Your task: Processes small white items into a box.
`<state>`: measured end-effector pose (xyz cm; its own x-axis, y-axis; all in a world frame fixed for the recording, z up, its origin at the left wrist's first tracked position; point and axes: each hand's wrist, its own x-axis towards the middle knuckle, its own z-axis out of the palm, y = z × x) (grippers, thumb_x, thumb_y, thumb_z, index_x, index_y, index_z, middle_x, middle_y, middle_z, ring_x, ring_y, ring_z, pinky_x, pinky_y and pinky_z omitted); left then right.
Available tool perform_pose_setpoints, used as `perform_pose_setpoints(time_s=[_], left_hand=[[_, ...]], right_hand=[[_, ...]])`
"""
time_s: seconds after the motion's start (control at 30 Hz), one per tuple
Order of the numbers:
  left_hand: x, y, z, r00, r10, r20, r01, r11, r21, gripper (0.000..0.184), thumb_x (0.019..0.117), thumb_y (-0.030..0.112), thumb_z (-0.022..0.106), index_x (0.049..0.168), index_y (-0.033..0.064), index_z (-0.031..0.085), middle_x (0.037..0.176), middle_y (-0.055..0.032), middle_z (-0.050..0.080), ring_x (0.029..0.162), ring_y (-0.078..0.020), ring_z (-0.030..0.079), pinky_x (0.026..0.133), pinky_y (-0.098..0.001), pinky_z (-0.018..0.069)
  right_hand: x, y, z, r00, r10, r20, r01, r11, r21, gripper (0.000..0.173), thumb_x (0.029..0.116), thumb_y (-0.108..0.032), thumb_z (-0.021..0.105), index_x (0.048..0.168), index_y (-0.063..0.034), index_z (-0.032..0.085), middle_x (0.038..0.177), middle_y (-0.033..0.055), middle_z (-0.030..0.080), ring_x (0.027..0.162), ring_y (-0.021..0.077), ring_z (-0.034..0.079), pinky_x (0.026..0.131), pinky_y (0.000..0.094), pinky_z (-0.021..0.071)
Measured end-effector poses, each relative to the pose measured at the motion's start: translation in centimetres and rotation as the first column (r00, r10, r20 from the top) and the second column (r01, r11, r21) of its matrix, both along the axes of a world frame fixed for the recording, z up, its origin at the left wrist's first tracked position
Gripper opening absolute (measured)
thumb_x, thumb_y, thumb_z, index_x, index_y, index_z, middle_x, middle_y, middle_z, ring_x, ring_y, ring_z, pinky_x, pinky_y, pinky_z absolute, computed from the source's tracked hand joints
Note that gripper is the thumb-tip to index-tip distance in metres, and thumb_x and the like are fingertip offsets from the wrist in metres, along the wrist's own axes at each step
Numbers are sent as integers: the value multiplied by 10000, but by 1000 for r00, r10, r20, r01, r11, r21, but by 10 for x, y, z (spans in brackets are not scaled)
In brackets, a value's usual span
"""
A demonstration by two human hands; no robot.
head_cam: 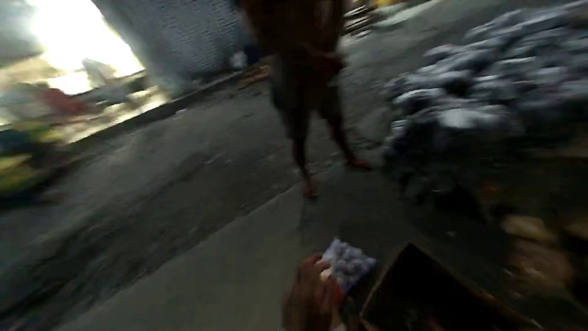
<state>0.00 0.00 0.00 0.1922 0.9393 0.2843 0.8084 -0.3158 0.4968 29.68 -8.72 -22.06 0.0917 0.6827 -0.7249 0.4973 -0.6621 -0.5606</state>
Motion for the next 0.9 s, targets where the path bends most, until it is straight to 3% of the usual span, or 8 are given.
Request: perform_pose_setpoints(time_s=[0.1,0.27,0.33,0.4,0.6,0.73,0.83,0.9], left_hand=[[55,-5,7,896,-375,237,405,910,-93,276,987,182,647,1183,-5,699,1261,-172,674,1184,-269,644,1019,-423,529],[135,-3,-12,644,-759,101,715,550,-431,410,1008,218,618,1378,41,608,1441,-178,565,1316,-337,558,1103,-498,457],[157,-1,-23,578,-816,23,717,494,-491,454,1009,230,617,1435,81,566,1497,-161,521,1345,-345,533,1105,-512,453],[171,-2,-34,552,-831,63,746,459,-483,463,982,194,652,1427,87,578,1516,-171,496,1347,-363,525,1103,-522,454],[168,2,-61,572,-632,523,812,347,-469,413,976,146,662,1366,23,595,1307,-205,624,1163,-294,638,1030,-470,513],[155,22,-66,710,-466,529,704,445,-553,388,947,221,693,1277,27,629,1217,-199,646,1107,-298,643,985,-490,524],[148,33,-80,821,-228,523,565,456,-688,413,982,330,666,1246,17,618,1036,-165,683,914,-258,669,849,-465,559],[143,35,-88,827,-142,543,552,381,-742,422,1018,330,623,1242,-27,608,1008,-173,668,882,-250,644,837,-449,542]], right_hand=[[5,8,3,706,-667,-238,687,727,-1,473,1106,-262,428,1466,41,468,1425,282,540,1299,387,552,1089,558,448],[-6,-4,100,468,-723,-508,849,527,31,396,1097,-234,421,1343,56,532,1100,213,638,892,275,641,776,461,556],[-8,-8,138,481,-666,-570,835,545,67,340,1091,-199,433,1290,52,547,1027,159,643,833,216,643,736,407,567],[-7,-15,167,533,-678,-506,817,569,98,414,1114,-275,413,1313,52,572,1127,190,662,971,248,658,870,448,554],[-16,-25,187,576,-724,-379,802,591,90,455,1091,-326,482,1341,50,542,1144,211,648,997,281,654,889,476,545],[-8,-23,181,699,-678,-227,714,678,173,485,1074,-347,524,1339,57,568,1211,252,653,1105,345,652,980,523,520],[14,-23,169,933,-303,193,263,942,209,640,988,-448,649,1415,18,544,1388,259,586,1282,409,577,1085,592,453],[11,-24,189,905,-69,420,-1,987,163,839,935,-468,713,1555,-8,384,1527,327,410,1364,541,437,1100,725,339]])
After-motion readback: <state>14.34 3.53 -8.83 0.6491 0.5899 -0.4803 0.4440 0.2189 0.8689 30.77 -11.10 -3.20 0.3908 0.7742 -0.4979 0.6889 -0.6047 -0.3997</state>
